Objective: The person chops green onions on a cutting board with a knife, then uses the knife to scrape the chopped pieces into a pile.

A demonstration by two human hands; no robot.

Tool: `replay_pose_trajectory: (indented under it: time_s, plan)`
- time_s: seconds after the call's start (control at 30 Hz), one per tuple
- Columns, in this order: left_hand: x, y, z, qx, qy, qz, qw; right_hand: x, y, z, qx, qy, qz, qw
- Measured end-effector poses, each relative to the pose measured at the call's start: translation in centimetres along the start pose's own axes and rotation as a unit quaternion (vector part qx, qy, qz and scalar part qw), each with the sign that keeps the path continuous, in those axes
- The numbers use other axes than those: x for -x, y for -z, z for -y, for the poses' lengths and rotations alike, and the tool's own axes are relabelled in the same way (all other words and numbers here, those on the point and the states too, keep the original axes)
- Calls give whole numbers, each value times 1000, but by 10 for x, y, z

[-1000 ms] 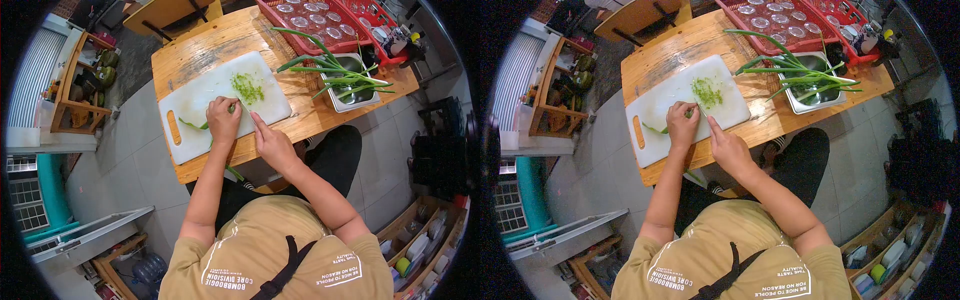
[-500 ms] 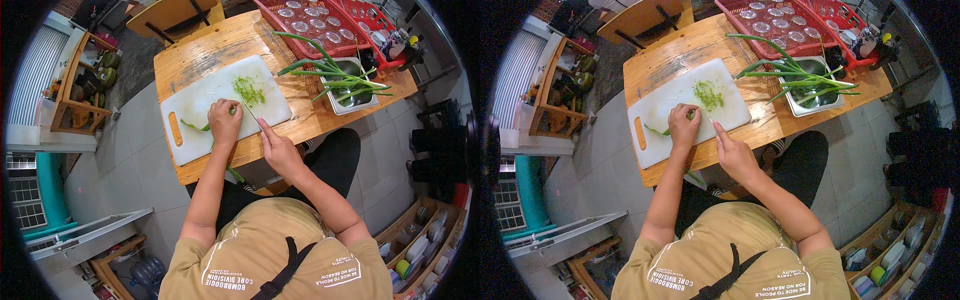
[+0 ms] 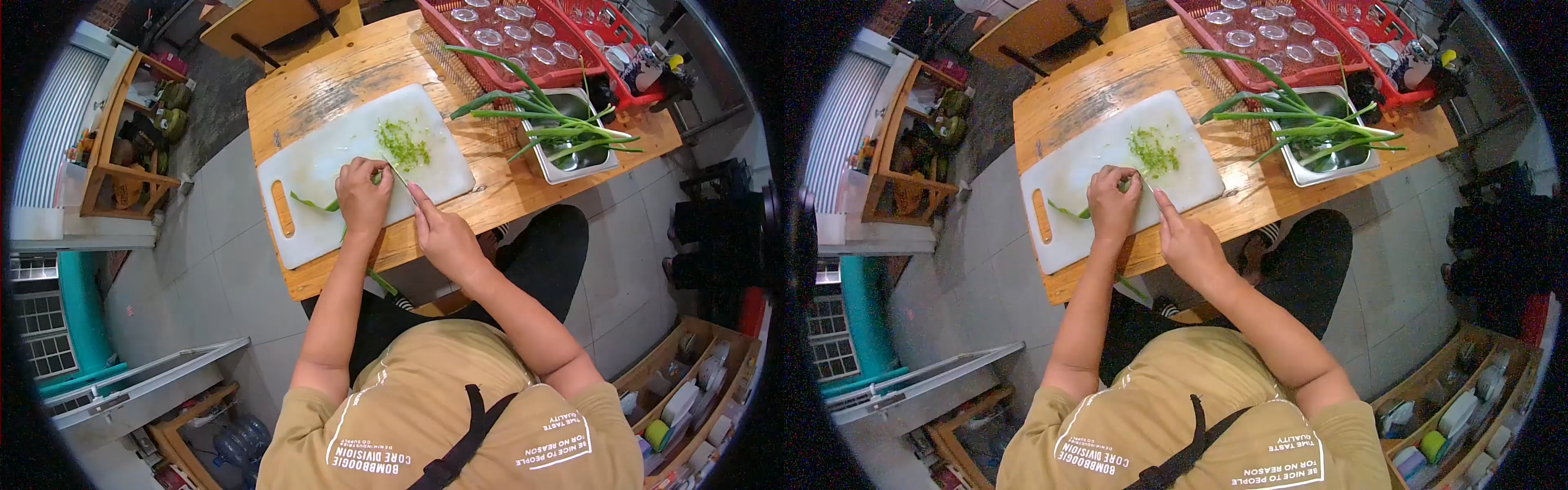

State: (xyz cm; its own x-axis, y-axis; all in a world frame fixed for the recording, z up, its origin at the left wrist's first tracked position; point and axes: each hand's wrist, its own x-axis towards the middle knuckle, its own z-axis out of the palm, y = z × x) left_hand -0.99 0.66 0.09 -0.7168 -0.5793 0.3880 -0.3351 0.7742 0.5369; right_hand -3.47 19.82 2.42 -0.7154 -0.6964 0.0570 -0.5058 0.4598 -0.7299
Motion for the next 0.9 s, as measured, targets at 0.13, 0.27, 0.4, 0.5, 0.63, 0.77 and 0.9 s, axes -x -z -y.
replay_pose_trajectory:
  time_s: [0.13,0.27,0.4,0.5,0.63,0.77,0.9]
  plan:
    - [-1,0,2,-2,0,-11,1000,19,7,4,17,-18,24,999]
    - [0,0,-1,-12,-1,-11,1000,36,22,8,-4,-40,31,999]
    - [0,-1,0,-2,-3,-15,1000,21,30,6,-28,10,12,999]
    - [0,0,-1,-4,-5,-21,1000,8,23,0,-9,18,9,1000]
    - [2,0,-1,1,-2,-15,1000,16,18,-1,23,-3,7,1000]
    - [2,2,-2,12,-6,-19,1000,18,14,0,42,-21,11,999]
    - [1,0,1,20,-7,-17,1000,6,10,-1,13,-1,-4,1000]
